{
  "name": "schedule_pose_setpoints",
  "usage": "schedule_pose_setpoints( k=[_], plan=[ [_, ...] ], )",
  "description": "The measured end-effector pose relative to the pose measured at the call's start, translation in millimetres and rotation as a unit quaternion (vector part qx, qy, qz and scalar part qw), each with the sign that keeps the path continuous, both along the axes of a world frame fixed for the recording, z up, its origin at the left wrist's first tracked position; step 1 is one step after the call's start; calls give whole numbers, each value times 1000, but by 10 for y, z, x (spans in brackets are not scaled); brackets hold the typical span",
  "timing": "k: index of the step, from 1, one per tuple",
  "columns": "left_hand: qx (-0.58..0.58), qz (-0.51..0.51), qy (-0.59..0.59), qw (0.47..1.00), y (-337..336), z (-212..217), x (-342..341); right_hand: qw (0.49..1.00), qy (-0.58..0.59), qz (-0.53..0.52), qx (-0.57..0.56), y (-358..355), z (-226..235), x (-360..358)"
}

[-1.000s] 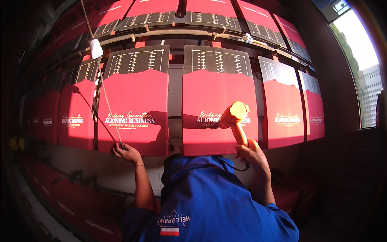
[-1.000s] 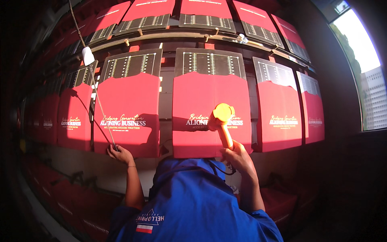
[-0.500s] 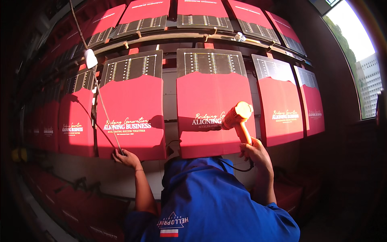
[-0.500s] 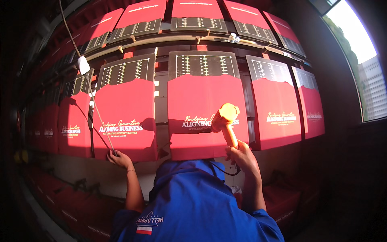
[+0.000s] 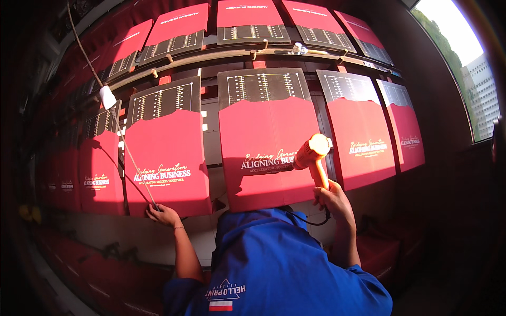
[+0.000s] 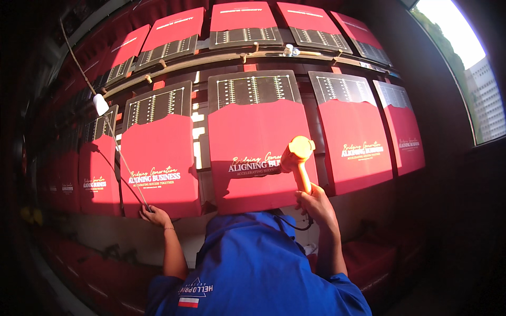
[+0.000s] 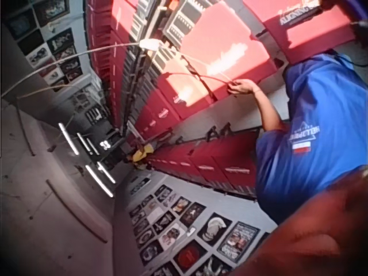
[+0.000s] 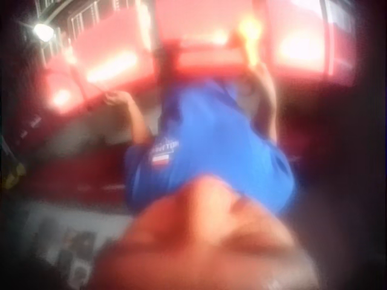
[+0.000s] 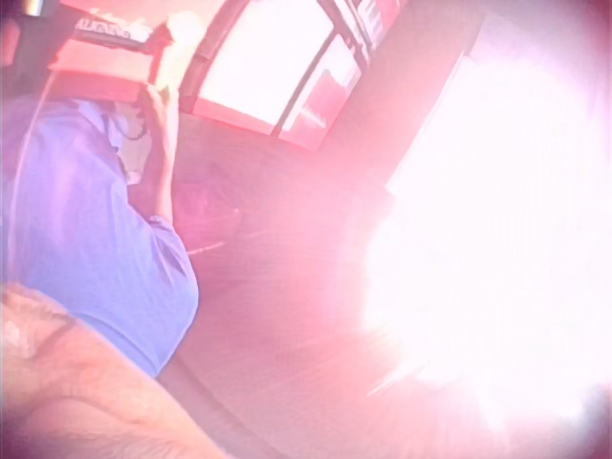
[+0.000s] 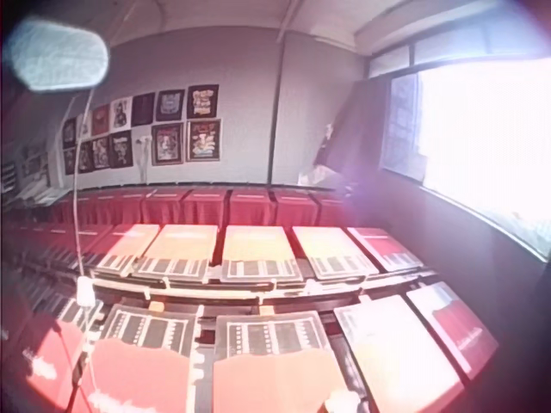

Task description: The person uses a heat gun to dry ink on screen-printed garments that are mounted on boards on a long production rack.

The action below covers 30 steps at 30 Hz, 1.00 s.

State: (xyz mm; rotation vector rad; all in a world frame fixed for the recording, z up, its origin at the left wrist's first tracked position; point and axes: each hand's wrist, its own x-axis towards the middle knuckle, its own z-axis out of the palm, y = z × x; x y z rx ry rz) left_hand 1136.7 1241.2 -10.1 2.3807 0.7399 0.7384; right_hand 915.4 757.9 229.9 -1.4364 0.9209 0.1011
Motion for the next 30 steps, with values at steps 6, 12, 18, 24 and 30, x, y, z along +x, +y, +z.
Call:
schedule_pose_setpoints(
  k=[6,12,18,24,30],
  plan=[
    [22,-3,45,999,58,-46,8,1000,-18,-20,5,-169,-10,-146],
    [46,-62,97,992,214,-95,-43,999,-17,-44,14,-295,-82,-270],
    [67,-112,168,977,589,42,-96,998,-34,-45,27,-276,-42,-260],
    [69,-34,182,980,1225,239,145,997,-42,-55,-14,184,-119,-73],
    [95,56,167,980,2453,313,893,996,-50,4,67,1191,-12,522]
  ],
)
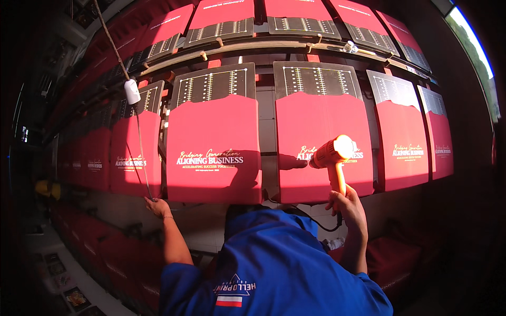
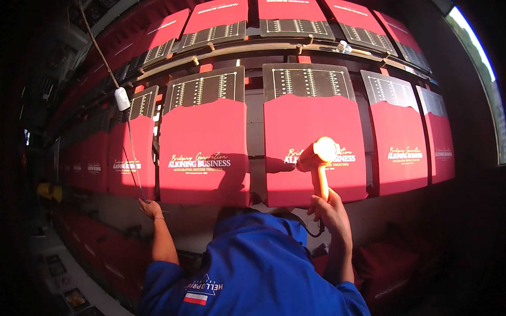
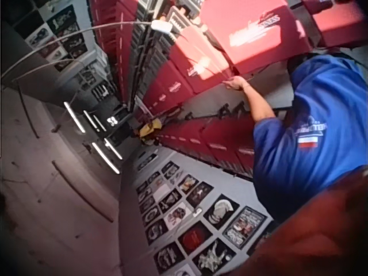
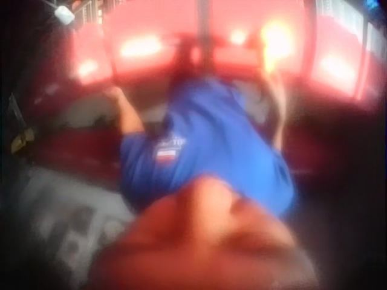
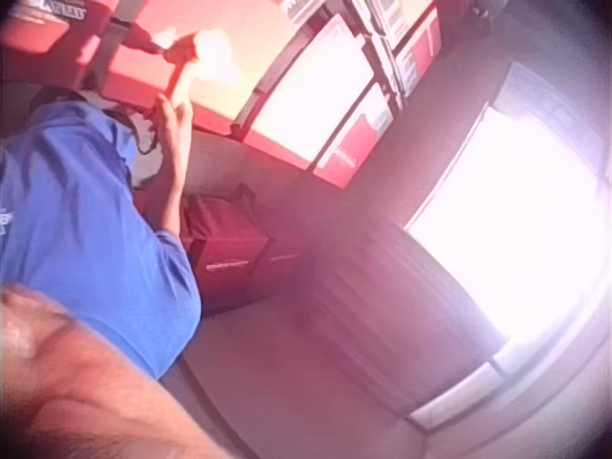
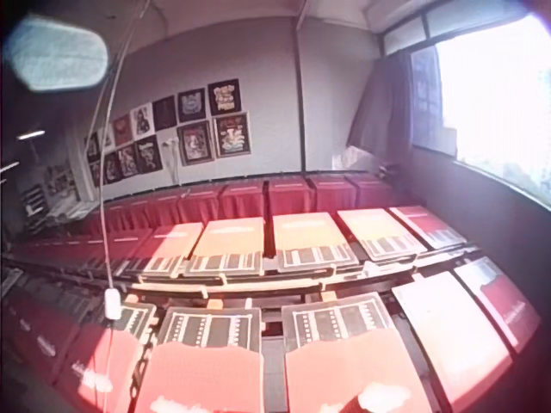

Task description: The person uses a heat gun to dry ink on screen-printed garments that are mounted on boards on a long production rack.

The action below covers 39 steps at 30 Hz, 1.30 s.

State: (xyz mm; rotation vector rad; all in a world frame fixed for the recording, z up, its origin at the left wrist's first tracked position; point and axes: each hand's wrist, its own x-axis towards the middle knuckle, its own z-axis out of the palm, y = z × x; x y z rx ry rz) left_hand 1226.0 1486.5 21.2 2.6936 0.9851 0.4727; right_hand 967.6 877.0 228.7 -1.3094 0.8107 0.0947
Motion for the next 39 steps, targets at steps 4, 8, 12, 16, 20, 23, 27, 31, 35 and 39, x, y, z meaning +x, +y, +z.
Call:
schedule_pose_setpoints(
  k=[4,8,12,16,20,23,27,31,35,39],
  plan=[
    [11,27,-7,1000,976,-197,606,998,-17,39,48,933,-37,599],
    [73,61,-43,995,2163,-750,1354,992,-58,3,114,1702,-161,1144],
    [-100,220,-177,954,2937,-1090,1936,1000,-20,1,-1,2257,-60,1509],
    [-57,244,-188,950,2779,-1215,2056,999,-9,-26,-20,2427,-43,1593],
    [-114,206,-59,970,2025,-399,1633,998,19,-15,-64,2550,5,1681],
    [-71,196,-99,973,1880,-223,1684,997,14,-30,-68,2596,-32,1702],
    [-88,219,-29,971,1902,-222,1705,998,16,-34,-59,2605,-21,1667],
    [-73,203,-81,973,2024,-406,1738,996,22,-24,-81,2659,-34,1696],
    [-12,200,-123,972,2063,-479,1755,998,-3,-52,-29,2633,-26,1697],
    [6,209,-97,973,1828,-275,1758,996,20,-18,-81,2755,-3,1778]
  ],
)
